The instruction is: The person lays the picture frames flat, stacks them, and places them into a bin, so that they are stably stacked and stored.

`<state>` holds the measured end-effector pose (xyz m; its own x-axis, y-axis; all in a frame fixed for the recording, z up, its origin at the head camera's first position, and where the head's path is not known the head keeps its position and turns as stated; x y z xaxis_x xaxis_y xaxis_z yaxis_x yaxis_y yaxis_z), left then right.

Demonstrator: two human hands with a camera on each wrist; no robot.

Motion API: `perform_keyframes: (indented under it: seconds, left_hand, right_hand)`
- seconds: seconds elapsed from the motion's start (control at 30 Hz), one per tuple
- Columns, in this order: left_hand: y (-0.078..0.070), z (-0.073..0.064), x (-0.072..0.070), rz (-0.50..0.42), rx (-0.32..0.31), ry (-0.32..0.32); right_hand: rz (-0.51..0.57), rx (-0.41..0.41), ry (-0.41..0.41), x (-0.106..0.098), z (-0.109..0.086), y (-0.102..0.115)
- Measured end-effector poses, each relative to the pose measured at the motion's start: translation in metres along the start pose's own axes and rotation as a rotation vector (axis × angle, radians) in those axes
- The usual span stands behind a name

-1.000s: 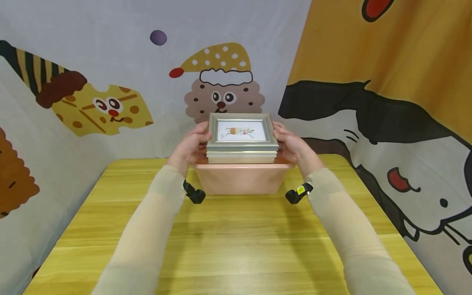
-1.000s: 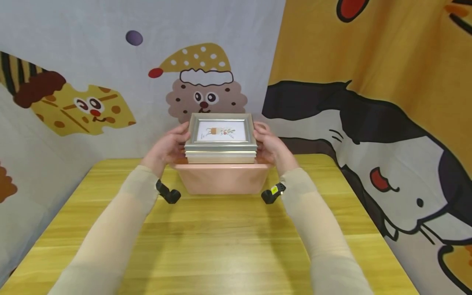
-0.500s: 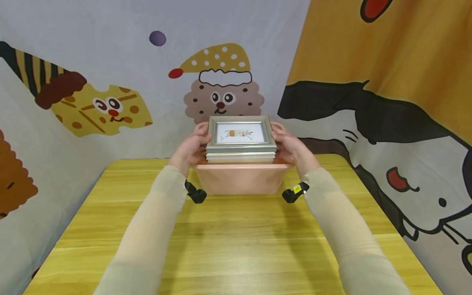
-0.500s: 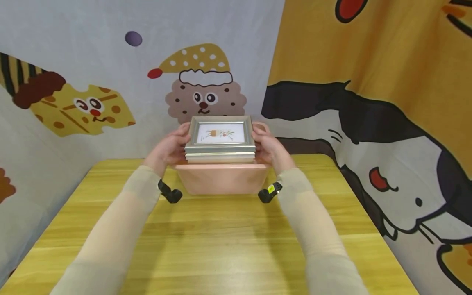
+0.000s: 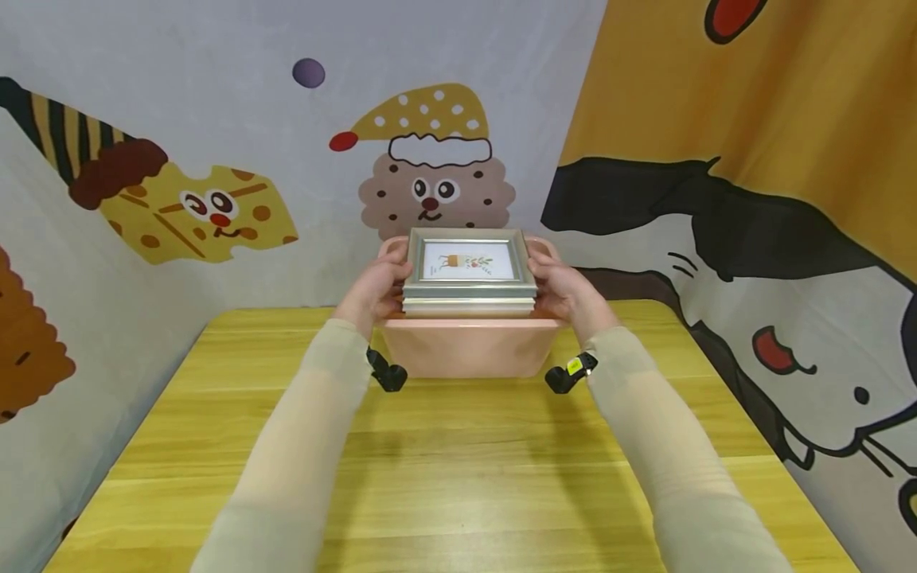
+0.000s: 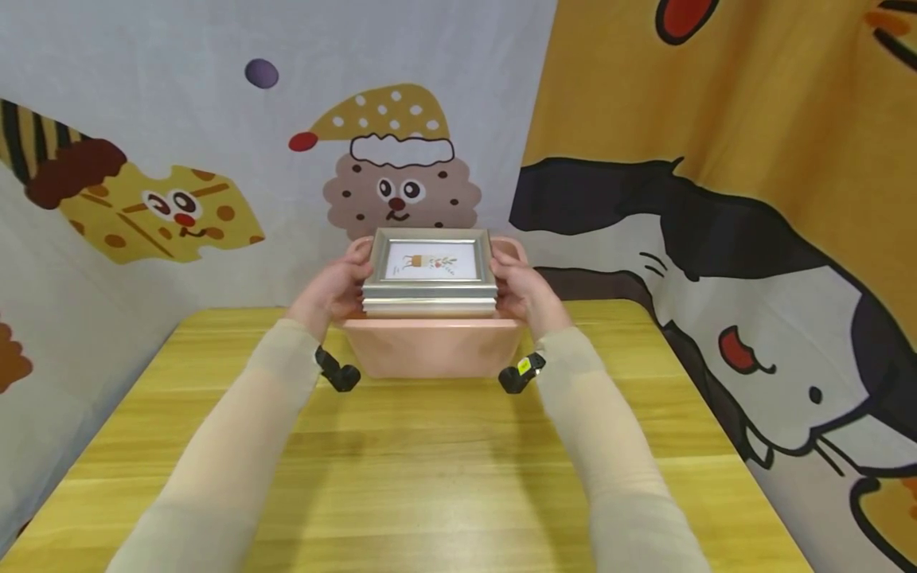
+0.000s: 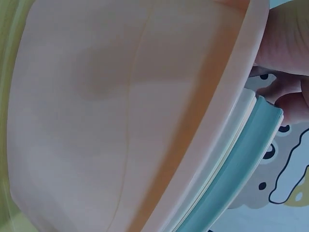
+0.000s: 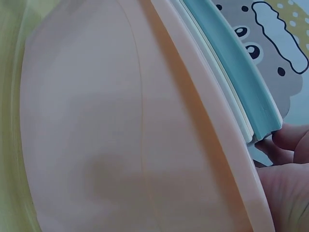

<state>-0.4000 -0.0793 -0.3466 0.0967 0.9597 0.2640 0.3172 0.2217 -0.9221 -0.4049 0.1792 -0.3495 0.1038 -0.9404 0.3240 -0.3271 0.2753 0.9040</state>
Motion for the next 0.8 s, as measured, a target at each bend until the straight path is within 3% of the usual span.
perform_keyframes:
  seconds: [0.13, 0.43, 0.8]
  left_hand:
    - [0.0015, 0.0016, 0.0027, -0.005, -0.005, 0.002]
    - [0.0063, 0.0037, 0.0002, 0.024, -0.009, -0.05]
    - [0.007, 0.0044, 0.0038, 0.058, -0.019, -0.023]
  right_hand:
    - [-0.006, -0.019, -0.013, -0.0014, 0.0008, 0.0024]
    - [-0.002, 0.019, -0.065, -0.0049, 0.004, -0.0022]
    - [0.026, 0.052, -0.079, -0.0035, 0.0078, -0.0065]
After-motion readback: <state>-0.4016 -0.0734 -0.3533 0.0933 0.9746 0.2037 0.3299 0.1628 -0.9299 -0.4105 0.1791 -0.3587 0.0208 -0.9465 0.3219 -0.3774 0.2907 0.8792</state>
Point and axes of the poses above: each hand's wrist, its own z-axis towards the middle knuckle, its own x-axis out of the palm, y = z × x, the point moved 9 cm from there along z, towards the middle knuckle
